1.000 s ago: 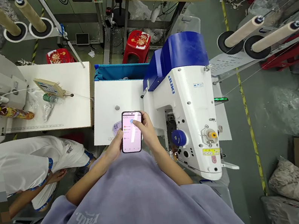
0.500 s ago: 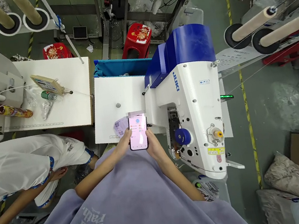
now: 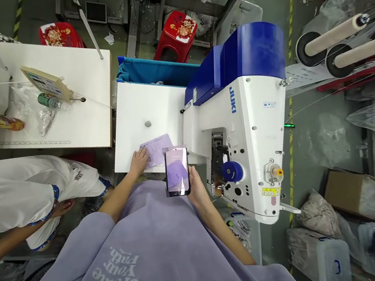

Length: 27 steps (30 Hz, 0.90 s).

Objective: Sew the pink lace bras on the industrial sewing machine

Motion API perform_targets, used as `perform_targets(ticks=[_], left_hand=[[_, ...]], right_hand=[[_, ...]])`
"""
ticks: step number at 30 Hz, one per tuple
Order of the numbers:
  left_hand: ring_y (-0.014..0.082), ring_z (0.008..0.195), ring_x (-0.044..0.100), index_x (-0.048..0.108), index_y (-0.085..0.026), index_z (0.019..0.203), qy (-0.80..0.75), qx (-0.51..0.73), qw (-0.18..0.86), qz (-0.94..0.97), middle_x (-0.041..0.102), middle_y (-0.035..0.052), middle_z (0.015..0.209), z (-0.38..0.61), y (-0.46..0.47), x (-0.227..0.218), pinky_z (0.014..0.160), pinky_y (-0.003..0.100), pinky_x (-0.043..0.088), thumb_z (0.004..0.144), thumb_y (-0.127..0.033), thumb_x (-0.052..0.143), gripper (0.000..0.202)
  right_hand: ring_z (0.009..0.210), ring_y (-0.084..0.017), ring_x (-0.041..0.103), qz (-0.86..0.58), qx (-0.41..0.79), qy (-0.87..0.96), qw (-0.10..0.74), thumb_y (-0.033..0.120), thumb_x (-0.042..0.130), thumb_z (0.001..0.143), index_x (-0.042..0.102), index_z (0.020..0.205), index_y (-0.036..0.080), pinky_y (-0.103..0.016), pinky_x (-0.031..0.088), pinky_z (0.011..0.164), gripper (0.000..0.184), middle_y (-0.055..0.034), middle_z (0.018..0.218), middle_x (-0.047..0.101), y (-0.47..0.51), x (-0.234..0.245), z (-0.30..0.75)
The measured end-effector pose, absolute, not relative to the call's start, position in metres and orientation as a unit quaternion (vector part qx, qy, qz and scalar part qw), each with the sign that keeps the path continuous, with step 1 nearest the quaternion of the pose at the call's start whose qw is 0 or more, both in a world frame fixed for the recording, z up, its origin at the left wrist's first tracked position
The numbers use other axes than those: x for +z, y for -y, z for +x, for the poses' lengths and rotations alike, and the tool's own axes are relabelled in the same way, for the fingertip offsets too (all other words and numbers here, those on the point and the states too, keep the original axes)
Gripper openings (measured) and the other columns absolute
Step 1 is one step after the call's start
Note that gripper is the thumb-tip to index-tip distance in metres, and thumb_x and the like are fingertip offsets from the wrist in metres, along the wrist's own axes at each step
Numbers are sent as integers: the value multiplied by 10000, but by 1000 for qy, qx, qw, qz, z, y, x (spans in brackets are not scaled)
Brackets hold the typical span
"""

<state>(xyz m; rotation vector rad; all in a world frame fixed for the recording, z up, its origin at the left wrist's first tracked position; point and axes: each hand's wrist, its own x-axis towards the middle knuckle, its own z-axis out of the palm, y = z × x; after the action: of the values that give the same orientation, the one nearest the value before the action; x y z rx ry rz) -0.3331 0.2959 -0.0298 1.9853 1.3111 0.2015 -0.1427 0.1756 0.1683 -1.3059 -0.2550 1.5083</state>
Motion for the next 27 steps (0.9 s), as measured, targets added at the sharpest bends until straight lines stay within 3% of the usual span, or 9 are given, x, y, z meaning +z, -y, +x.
perform_targets(ticks=[3, 6, 11, 16, 19, 24, 27], left_hand=[[342, 1541, 241, 589, -135, 1380, -497, 74, 370, 781, 337, 182, 1632, -337, -306, -40, 1257, 576, 104, 891, -183, 583, 491], [330, 1527, 273, 607, -158, 1362, -489, 90, 382, 779, 357, 161, 1626, -341, -317, -42, 1257, 551, 146, 922, -260, 614, 452], [332, 1471, 350, 627, -180, 1297, -497, 141, 395, 760, 459, 117, 1547, -343, -322, -42, 1218, 629, 208, 945, -367, 660, 400], [339, 1456, 363, 618, -183, 1305, -515, 175, 411, 732, 452, 118, 1545, -343, -317, -41, 1206, 633, 236, 943, -370, 665, 410], [341, 1492, 302, 591, -168, 1335, -526, 183, 420, 717, 410, 127, 1581, -344, -316, -39, 1223, 632, 171, 944, -369, 657, 445], [357, 1553, 137, 509, -71, 1415, -535, 150, 419, 718, 302, 218, 1636, -347, -319, -35, 1244, 556, -43, 917, -258, 618, 543], [346, 1557, 124, 442, -50, 1468, -536, 124, 406, 730, 268, 221, 1650, -348, -320, -35, 1243, 533, -70, 913, -241, 578, 602]], right_hand=[[1251, -258, 617, -537, 664, 120, 506, 713, 636, 822, 702, 1179, 239, -393, 521, 1049, 598, -45, 1228, 724, -179, 185, -155], [1273, -268, 605, -510, 697, 157, 478, 739, 570, 858, 693, 1208, 250, -412, 519, 1059, 614, -49, 1227, 726, -180, 199, -165], [1290, -294, 598, -506, 716, 185, 444, 794, 524, 843, 689, 1213, 254, -433, 518, 1057, 675, -56, 1199, 740, -180, 216, -179], [1312, -293, 577, -508, 714, 195, 440, 783, 532, 849, 681, 1240, 257, -435, 484, 1100, 672, -45, 1232, 728, -179, 227, -183], [1322, -287, 567, -509, 707, 206, 446, 763, 526, 872, 681, 1244, 262, -426, 471, 1113, 643, -39, 1260, 714, -178, 231, -182], [1309, -283, 578, -512, 704, 226, 438, 760, 491, 893, 665, 1271, 268, -419, 494, 1082, 644, -48, 1256, 716, -177, 233, -181], [1306, -289, 581, -511, 704, 232, 436, 779, 504, 870, 673, 1252, 268, -419, 499, 1076, 660, -53, 1284, 703, -178, 237, -183]])
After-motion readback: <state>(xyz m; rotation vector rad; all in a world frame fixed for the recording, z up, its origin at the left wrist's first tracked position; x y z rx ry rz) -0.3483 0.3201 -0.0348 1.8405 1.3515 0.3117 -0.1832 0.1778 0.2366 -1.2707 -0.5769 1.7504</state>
